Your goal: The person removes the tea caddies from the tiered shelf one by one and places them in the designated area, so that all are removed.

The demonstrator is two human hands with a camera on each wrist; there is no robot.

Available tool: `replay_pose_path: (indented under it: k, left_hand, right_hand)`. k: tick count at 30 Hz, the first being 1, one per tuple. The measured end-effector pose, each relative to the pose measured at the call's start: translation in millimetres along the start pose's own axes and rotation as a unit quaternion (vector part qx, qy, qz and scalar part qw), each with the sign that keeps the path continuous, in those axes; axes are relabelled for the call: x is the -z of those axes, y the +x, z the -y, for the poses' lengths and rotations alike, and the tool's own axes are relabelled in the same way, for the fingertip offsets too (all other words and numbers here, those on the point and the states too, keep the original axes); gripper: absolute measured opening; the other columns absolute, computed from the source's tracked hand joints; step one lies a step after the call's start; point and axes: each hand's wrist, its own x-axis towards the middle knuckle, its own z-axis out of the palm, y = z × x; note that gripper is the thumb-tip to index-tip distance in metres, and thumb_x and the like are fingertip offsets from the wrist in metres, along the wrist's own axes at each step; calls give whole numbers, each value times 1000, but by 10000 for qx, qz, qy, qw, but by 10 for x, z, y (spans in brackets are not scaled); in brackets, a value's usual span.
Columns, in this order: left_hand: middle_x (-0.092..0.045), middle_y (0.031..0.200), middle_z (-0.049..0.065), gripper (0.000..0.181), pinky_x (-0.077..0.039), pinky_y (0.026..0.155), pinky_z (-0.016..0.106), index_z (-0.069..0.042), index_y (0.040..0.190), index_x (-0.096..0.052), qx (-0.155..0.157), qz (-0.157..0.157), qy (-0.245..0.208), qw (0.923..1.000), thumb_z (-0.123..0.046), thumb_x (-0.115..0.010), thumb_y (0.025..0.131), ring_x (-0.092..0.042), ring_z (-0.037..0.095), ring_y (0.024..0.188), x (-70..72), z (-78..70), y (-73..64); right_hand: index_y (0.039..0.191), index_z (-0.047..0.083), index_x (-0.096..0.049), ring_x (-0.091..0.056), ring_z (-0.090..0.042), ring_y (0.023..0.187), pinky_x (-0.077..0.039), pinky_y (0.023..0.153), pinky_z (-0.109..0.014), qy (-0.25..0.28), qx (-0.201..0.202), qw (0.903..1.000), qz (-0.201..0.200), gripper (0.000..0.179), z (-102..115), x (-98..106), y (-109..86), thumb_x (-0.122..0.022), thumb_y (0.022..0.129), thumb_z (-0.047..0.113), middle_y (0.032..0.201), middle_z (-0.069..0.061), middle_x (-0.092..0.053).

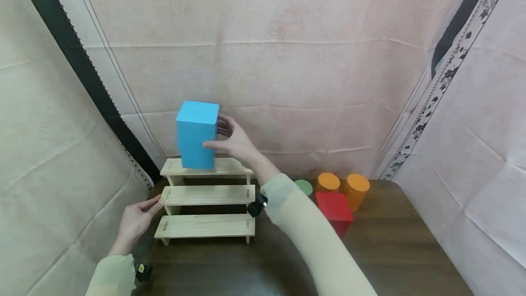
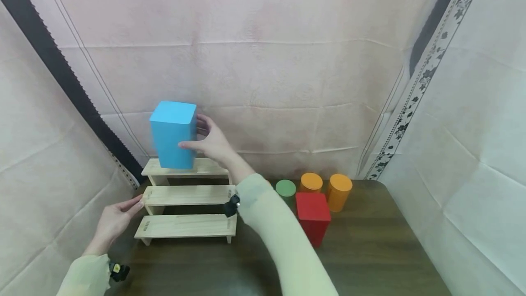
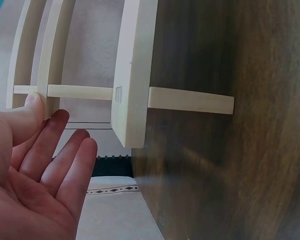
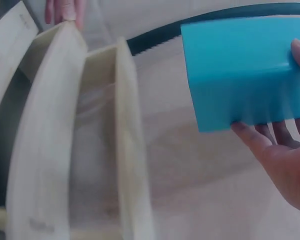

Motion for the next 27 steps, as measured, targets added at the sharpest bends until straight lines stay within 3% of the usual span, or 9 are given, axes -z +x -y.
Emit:
replay_pose_path:
  k: [7,11,14,18,23,27]
  left_hand:
    - [-52,155,24,57,-36,114,70,-7,151,-60,-90,-47,-39,9999,-44,-65,108,-43,50,147,-14,-9,21]
    - [-51,156,25,58,-36,114,71,-8,152,-59,-33,-14,-36,10000,-45,-64,108,-42,51,147,-6,12,17]
    - [-48,158,25,59,-35,114,71,-9,153,-58,72,64,-12,10000,-46,-64,108,-41,51,148,-3,24,1]
    - [-47,160,25,60,-35,114,72,-9,154,-58,122,125,26,9998,-48,-63,108,-40,51,148,-6,13,-19]
    - [-51,156,24,59,-38,113,69,-8,152,-60,-107,5,52,9999,-47,-63,108,-44,49,146,2,3,-6]
    - [-51,156,25,60,-38,113,70,-7,151,-61,-131,-44,92,9999,-49,-63,107,-44,50,146,19,-13,-1]
  right_hand:
    - [166,17,-36,-53,-27,142,-47,116,-48,123,484,9981,354,94,179,623,-297,-87,88,11,157,-7,-53]
    - [164,11,-39,-55,-30,138,-46,116,-47,263,822,9950,500,96,240,1004,-553,-91,84,18,152,-12,-57]
    - [157,9,-45,-59,-30,131,-52,110,-45,456,906,9936,500,86,257,1323,-836,-90,84,18,144,-11,-62]
    - [152,10,-48,-60,-29,128,-55,106,-44,596,1272,9882,610,71,276,1802,-1255,-75,88,-1,140,-9,-63]
    - [155,9,-46,-59,-26,132,-53,108,-42,564,1820,9781,835,74,267,2352,-1717,-59,87,-16,143,-9,-62]
    - [155,7,-48,-61,-22,131,-52,109,-36,340,1796,9817,525,76,222,2647,-2100,-54,86,-22,143,-7,-64]
